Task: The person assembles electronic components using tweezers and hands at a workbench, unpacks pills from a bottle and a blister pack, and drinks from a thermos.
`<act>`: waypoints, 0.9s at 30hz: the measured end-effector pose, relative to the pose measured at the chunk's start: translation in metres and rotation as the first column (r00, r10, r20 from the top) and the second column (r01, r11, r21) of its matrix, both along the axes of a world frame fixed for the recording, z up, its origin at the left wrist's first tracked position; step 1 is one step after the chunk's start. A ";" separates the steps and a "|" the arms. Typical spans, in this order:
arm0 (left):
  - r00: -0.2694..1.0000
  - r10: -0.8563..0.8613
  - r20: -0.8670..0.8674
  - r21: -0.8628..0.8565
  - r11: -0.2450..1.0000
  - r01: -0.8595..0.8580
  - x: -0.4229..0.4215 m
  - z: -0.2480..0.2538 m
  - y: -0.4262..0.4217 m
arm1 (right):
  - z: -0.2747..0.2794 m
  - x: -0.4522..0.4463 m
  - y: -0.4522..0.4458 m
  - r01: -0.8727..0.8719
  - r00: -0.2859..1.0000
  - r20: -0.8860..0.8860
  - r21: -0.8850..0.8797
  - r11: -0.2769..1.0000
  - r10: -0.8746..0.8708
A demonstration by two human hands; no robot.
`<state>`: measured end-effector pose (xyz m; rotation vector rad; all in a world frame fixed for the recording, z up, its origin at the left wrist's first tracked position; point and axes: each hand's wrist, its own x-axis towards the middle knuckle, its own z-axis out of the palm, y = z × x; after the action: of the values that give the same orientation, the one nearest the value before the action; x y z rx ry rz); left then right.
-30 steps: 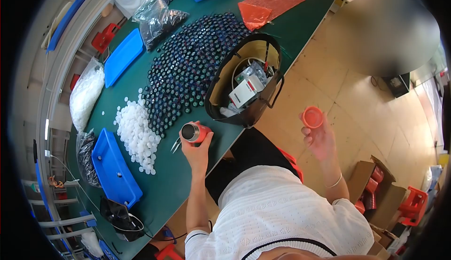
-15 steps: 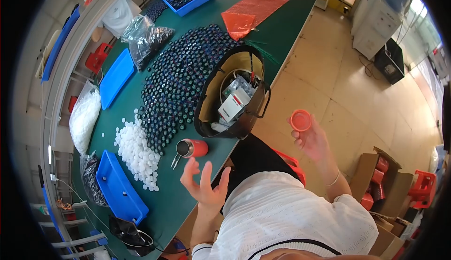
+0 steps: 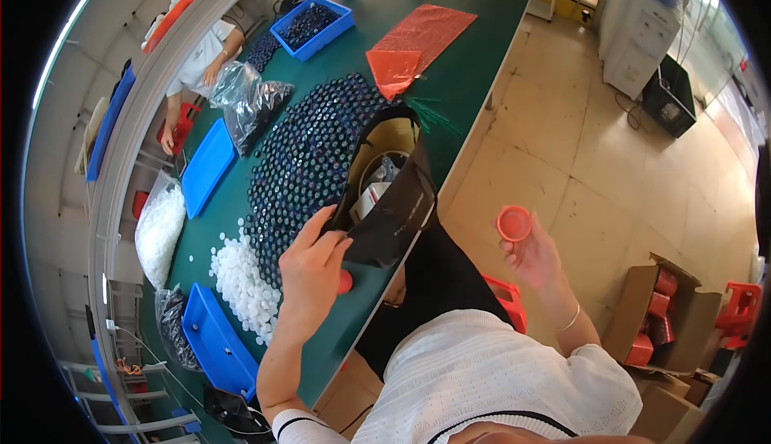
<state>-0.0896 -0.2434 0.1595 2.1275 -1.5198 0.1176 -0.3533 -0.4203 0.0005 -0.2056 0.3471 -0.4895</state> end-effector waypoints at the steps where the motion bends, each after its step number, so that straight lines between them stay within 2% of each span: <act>1: 1.000 -0.009 0.024 -0.023 1.000 0.010 0.003 0.008 -0.005 | 0.000 -0.002 -0.004 0.012 1.000 -0.022 -0.007 1.000 -0.012; 4: 0.999 0.019 0.043 -0.014 1.000 -0.018 0.016 0.036 -0.027 | -0.004 -0.005 -0.017 0.038 0.998 -0.049 -0.001 0.999 -0.038; 8: 0.996 0.089 -0.023 0.034 0.995 -0.088 0.043 0.073 -0.065 | -0.008 -0.006 -0.040 0.070 0.996 -0.053 0.032 0.997 -0.068; 11: 0.991 0.020 0.131 -0.063 0.998 -0.012 0.082 0.083 -0.110 | -0.001 -0.005 -0.057 0.097 0.991 -0.093 -0.001 0.995 -0.096; 14: 0.981 0.033 0.190 -0.180 0.984 0.002 0.120 0.085 -0.182 | -0.004 -0.006 -0.079 0.132 0.984 -0.116 -0.012 0.991 -0.133; 17: 0.962 -0.010 0.271 -0.312 0.945 0.098 0.182 0.060 -0.274 | -0.007 -0.006 -0.097 0.195 0.962 -0.194 -0.004 0.981 -0.192; 20: 0.932 -0.019 0.361 -0.356 0.921 0.157 0.234 0.037 -0.378 | -0.009 -0.008 -0.112 0.240 0.951 -0.200 0.003 0.971 -0.235; 23: 0.890 0.016 0.456 -0.463 0.858 0.222 0.282 0.003 -0.484 | -0.020 -0.011 -0.122 0.299 0.948 -0.124 0.042 0.953 -0.292; 27: 0.926 0.090 0.367 -0.458 0.884 0.096 0.315 -0.035 -0.580 | -0.020 -0.012 -0.135 0.413 0.895 -0.213 0.067 0.908 -0.392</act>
<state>0.2259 -0.8238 0.1247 1.7679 -1.5030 0.8561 -0.3649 -0.5553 -0.0194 -0.0714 0.6148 -0.8625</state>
